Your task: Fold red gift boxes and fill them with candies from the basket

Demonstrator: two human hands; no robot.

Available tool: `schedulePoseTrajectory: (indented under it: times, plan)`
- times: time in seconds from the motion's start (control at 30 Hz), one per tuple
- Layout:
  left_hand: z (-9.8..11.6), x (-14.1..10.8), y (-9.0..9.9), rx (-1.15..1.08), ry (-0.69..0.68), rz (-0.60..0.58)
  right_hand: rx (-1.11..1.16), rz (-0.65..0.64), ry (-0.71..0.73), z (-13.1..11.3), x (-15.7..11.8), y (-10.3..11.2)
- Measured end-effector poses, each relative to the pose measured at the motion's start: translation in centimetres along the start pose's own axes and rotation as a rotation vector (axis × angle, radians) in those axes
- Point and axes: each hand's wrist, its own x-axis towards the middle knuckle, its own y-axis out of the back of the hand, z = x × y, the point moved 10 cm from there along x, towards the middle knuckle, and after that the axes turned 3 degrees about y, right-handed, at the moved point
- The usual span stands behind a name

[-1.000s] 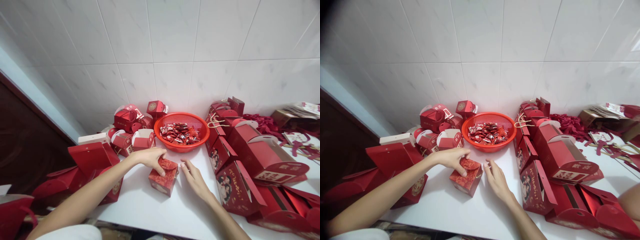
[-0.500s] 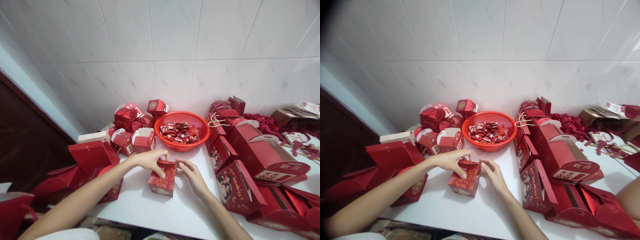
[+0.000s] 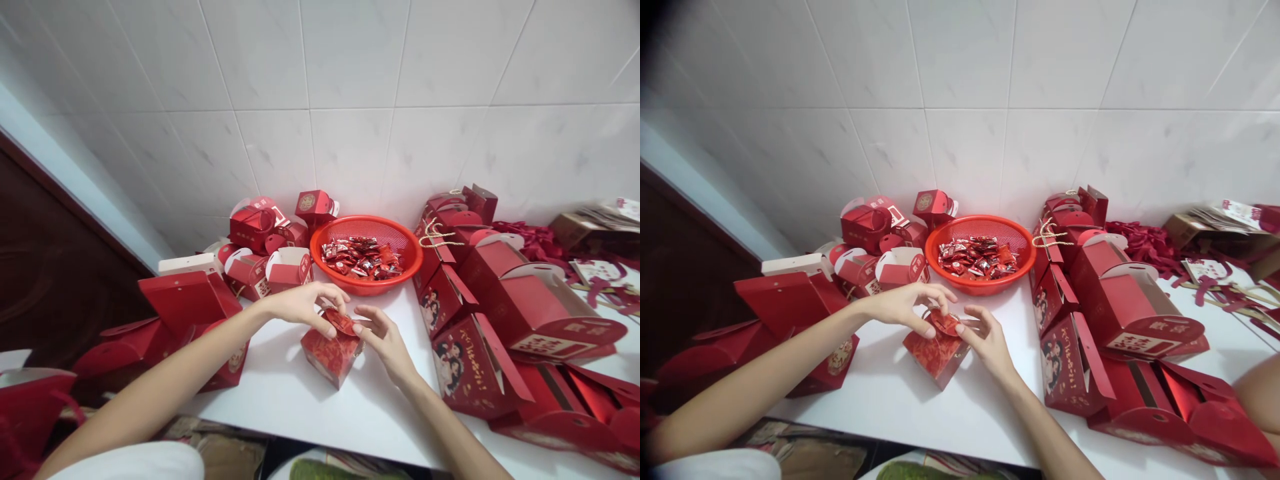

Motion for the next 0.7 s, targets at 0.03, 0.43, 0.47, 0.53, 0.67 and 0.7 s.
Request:
schedulePoseTrajectory:
  times: [0.03,0.43,0.47,0.53,0.67,0.7]
  plan:
    - [0.0,0.0,0.1,-0.01,-0.007,0.004,0.002,0.003,-0.004,0.1,0.0,0.1]
    - [3.8,-0.4,-0.5,-0.244,-0.049,-0.133,-0.079,-0.061,0.056,-1.2,0.5,-0.8]
    - [4.8,-0.6,-0.7,-0.252,-0.064,-0.142,-0.091,-0.069,0.079,-1.7,0.5,-1.0]
    - [6.3,-1.0,-0.6,-0.247,-0.093,-0.11,-0.119,-0.085,0.162,-3.2,0.4,-1.3]
    - [7.7,-1.5,0.8,-0.265,-0.118,0.065,-0.131,-0.119,0.377,-6.7,-0.4,-1.4]
    - [7.8,-1.7,1.3,-0.277,-0.121,0.107,-0.118,-0.129,0.409,-7.3,-0.5,-1.3]
